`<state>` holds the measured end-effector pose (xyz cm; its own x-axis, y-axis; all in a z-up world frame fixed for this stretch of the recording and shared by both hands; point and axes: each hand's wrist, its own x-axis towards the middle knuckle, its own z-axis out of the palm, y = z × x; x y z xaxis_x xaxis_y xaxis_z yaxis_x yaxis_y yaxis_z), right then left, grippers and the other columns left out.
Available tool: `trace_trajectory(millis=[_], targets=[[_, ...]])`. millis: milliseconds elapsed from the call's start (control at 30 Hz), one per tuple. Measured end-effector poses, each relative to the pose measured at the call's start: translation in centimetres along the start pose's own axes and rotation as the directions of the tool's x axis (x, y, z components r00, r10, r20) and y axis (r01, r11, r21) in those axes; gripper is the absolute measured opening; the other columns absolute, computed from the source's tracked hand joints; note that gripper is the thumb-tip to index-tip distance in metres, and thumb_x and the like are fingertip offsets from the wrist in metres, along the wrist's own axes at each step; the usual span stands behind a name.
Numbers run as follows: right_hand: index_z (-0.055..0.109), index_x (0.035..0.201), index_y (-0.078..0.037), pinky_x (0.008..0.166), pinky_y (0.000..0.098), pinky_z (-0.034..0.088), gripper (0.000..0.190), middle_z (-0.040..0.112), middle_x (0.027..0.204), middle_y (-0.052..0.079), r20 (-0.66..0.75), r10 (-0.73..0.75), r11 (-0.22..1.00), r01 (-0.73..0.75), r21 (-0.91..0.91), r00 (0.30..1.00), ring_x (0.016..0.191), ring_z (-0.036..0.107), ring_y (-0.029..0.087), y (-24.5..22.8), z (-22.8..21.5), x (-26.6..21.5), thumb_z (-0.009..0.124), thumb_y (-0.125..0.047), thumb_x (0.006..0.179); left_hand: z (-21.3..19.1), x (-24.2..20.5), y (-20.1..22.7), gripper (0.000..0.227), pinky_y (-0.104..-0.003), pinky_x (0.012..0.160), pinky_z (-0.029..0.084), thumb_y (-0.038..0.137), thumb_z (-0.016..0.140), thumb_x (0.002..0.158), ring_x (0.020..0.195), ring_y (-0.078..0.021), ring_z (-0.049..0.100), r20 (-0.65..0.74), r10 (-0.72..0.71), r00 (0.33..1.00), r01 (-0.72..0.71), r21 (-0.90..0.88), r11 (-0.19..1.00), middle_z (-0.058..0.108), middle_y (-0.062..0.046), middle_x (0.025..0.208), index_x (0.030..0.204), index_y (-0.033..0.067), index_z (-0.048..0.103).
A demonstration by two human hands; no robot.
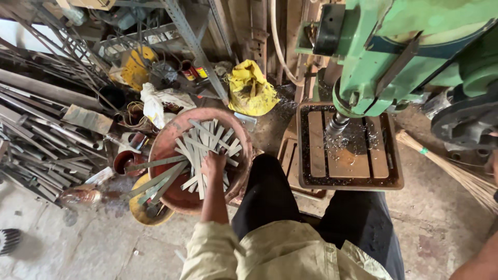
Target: The person repeatedly drills holes into small metal strips using a green drill press. They pick each strip from a red basin, position it under the drill bit, operate the machine's wheel to drill, then return the strip to the basin.
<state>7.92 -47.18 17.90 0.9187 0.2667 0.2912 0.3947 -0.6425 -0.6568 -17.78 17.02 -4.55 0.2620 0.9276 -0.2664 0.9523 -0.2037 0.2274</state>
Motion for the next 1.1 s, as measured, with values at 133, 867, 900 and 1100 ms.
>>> trace_trajectory(millis=[133,867,900,1100], targets=[[0.065,0.121,0.0,0.074,0.0354,0.051,0.025,0.068,0.092,0.011,0.005,-0.014,1.0,0.014,0.002,1.0,0.08,0.064,0.02,-0.8,0.4,0.4,0.067,-0.006,0.097,1.8,2.0,0.7,0.047,-0.052,0.092,0.056,0.044,0.072,0.081,0.114,-0.038,0.069,-0.038,-0.086,0.996,0.082,-0.077,0.994,0.073,-0.016,0.121,0.113,0.0104,0.076],[0.067,0.115,-0.001,0.066,0.0329,0.05,0.015,0.069,0.083,0.01,-0.073,0.021,1.0,-0.02,0.014,0.997,0.072,0.064,0.017,-2.9,-2.1,0.0,0.066,-0.005,0.1,-7.3,-15.6,12.4,0.018,-0.042,0.089,0.055,0.044,0.061,0.099,0.106,-0.0498,0.063,-0.726,0.687,0.027,-0.9,0.281,0.332,0.061,-0.035,0.113,0.099,0.0262,0.059],[0.07,0.119,-0.002,0.064,0.0348,0.051,0.021,0.069,0.076,0.013,-0.049,0.092,0.995,-0.094,-0.042,0.995,0.067,0.067,0.02,-4.0,-2.2,0.4,0.066,-0.004,0.099,-6.7,-16.5,13.5,0.025,-0.044,0.085,0.056,0.047,0.062,0.098,0.1,-0.045,0.066,-0.49,0.803,0.338,-0.899,0.084,0.43,0.065,-0.03,0.107,0.108,0.0239,0.062],[0.063,0.134,0.002,0.091,0.0448,0.054,0.055,0.072,0.115,0.023,-0.178,-0.364,0.926,0.335,-0.172,0.914,0.105,0.069,0.037,-8.3,-2.7,0.7,0.065,0.007,0.079,2.5,-15.9,13.4,0.035,-0.05,0.068,0.057,0.045,0.063,0.093,0.08,-0.0393,0.071,-0.025,0.86,0.509,-0.849,-0.176,0.498,0.075,-0.017,0.091,0.115,0.0207,0.076]])
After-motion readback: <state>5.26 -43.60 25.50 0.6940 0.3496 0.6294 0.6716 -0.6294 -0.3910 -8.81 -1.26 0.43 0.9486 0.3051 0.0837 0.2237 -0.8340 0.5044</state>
